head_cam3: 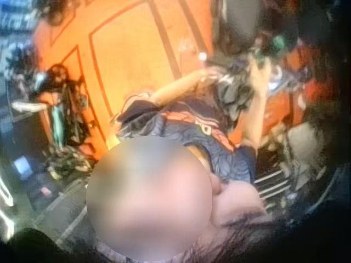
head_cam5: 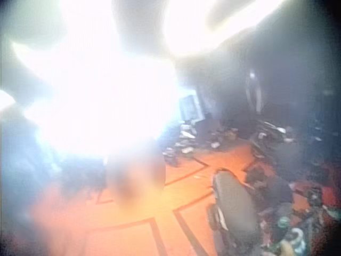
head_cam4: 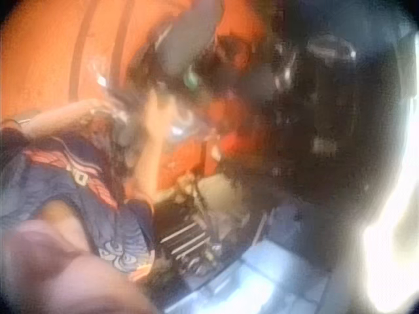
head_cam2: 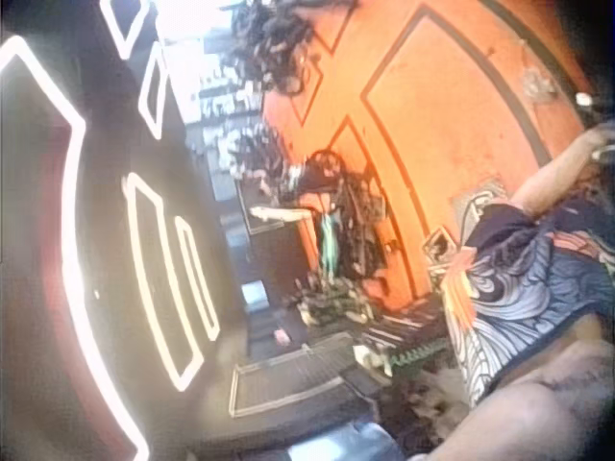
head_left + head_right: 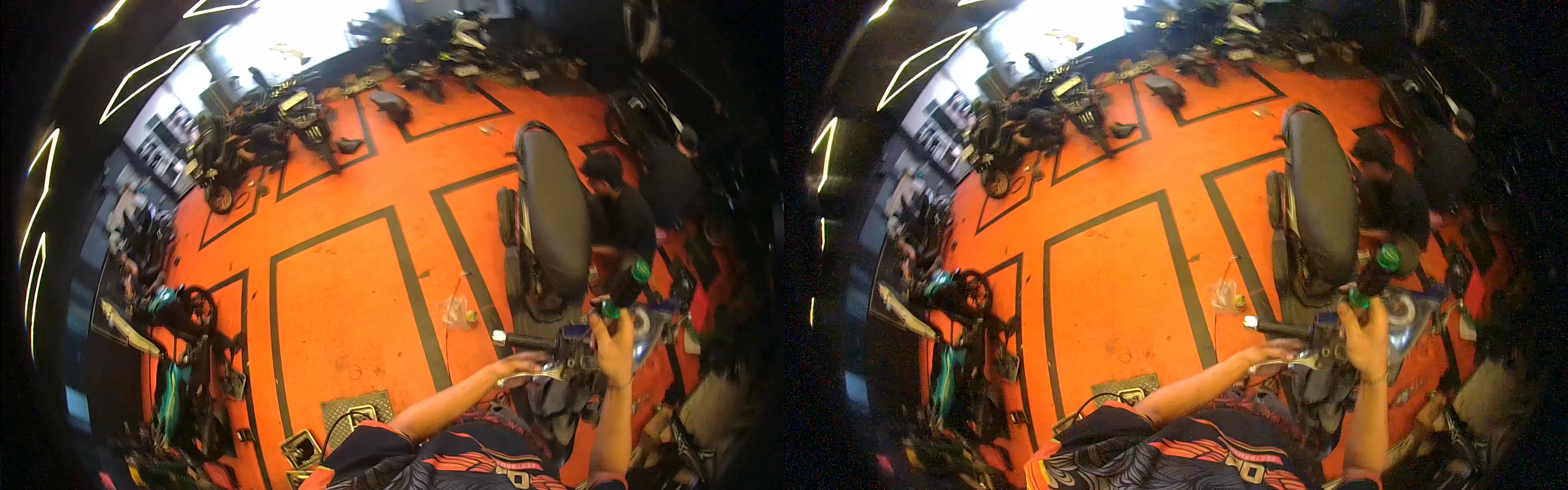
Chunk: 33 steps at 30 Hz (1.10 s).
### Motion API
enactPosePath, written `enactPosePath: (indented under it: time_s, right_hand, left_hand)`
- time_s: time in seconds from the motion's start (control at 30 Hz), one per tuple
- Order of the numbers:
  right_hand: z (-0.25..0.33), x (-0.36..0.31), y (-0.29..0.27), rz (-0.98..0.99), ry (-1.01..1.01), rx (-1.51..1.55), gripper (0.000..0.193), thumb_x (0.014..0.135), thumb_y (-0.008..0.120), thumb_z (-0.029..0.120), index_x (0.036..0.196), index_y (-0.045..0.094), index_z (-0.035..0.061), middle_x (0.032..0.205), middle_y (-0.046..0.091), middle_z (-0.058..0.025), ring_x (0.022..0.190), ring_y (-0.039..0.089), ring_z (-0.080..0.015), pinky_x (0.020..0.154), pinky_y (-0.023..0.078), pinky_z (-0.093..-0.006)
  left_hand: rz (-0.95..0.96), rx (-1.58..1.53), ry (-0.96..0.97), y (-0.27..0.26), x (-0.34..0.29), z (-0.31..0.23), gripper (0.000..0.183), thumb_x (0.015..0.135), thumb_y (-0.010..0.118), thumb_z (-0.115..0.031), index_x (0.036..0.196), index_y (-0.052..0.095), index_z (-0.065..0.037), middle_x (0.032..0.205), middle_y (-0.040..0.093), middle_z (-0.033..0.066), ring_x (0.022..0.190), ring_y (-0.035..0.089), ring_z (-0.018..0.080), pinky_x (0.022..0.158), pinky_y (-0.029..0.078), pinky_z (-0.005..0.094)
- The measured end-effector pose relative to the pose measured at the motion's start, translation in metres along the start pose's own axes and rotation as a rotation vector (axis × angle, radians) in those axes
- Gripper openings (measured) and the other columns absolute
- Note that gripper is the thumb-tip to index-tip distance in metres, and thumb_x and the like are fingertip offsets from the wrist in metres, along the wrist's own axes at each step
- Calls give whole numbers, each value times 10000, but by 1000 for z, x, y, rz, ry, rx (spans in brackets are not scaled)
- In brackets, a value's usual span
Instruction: The person uses a screwdriver to loosen screws on the handlebar of a motorcycle, then removes a small component and begins installing a new metal throttle assembly by inserting and securing it onto the handlebar tube.
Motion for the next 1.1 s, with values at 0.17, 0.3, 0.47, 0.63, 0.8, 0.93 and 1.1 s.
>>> enactPosePath:
  time_s: [0.17, 0.3, 0.47, 0.63, 0.8, 0.93, 1.1]
  right_hand:
    - [2, 2, 7, 325, -5, -80, 190, 993, 570, 155, 1092, 606, -4, 755, 615, -18, 568, 549, -71, 457, 391, -203]
    - [1, 6, 11, 294, 1, 81, 95, 916, 625, 21, 1005, 623, -14, 694, 636, -26, 509, 563, -81, 430, 401, -212]
    - [10, 12, 14, 216, 7, 154, 123, 873, 660, -16, 978, 599, 3, 701, 590, -9, 504, 559, -84, 430, 401, -218]
    - [5, 9, 11, 268, -21, 150, 48, 919, 601, 6, 959, 594, -19, 734, 614, -38, 584, 608, -139, 496, 461, -261]
    - [3, 4, -12, 129, -4, -115, 319, 862, 734, 100, 1133, 588, 15, 968, 664, -87, 763, 606, -154, 635, 486, -292]
    - [43, -17, -8, 79, 15, -35, 123, 875, 716, 85, 914, 615, 27, 731, 606, 5, 575, 518, -80, 516, 397, -238]
    - [24, -16, -18, 229, 59, 68, 78, 897, 686, 67, 920, 620, 34, 686, 603, 8, 578, 545, -86, 514, 418, -241]
  left_hand:
    - [78, 51, 2, 21, -18, -10, 892, 851, 720, -237, 1538, 194, -16, 1511, 362, 111, 1299, 437, 244, 993, 429, 483]
    - [-7, 129, 52, 4, -11, -6, 855, 873, 724, -267, 1503, 239, 47, 1515, 351, 180, 1375, 376, 282, 1020, 454, 446]
    - [-52, 148, 56, 3, -5, -9, 784, 888, 674, -169, 1522, 240, -16, 1504, 363, 131, 1343, 406, 278, 981, 441, 559]
    - [-79, 210, -5, -13, 2, -4, 716, 877, 686, -189, 1494, 342, -77, 1460, 427, 113, 1271, 471, 231, 1028, 450, 460]
    - [-30, 179, 27, -13, 2, -3, 731, 879, 688, -197, 1501, 325, -72, 1466, 419, 117, 1269, 473, 232, 1019, 456, 451]
    - [-73, 146, 19, -24, -11, -2, 744, 880, 690, -203, 1506, 311, -68, 1471, 413, 119, 1268, 475, 232, 1012, 461, 445]
    - [-135, 116, 11, -21, -22, -13, 760, 882, 693, -211, 1512, 294, -63, 1477, 405, 122, 1266, 478, 232, 1003, 467, 437]
Point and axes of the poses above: each hand's wrist, its own x-axis towards the middle knuckle, its own y-axis out of the palm, z = x × y, the point moved 7 cm from there along x, towards the middle knuckle
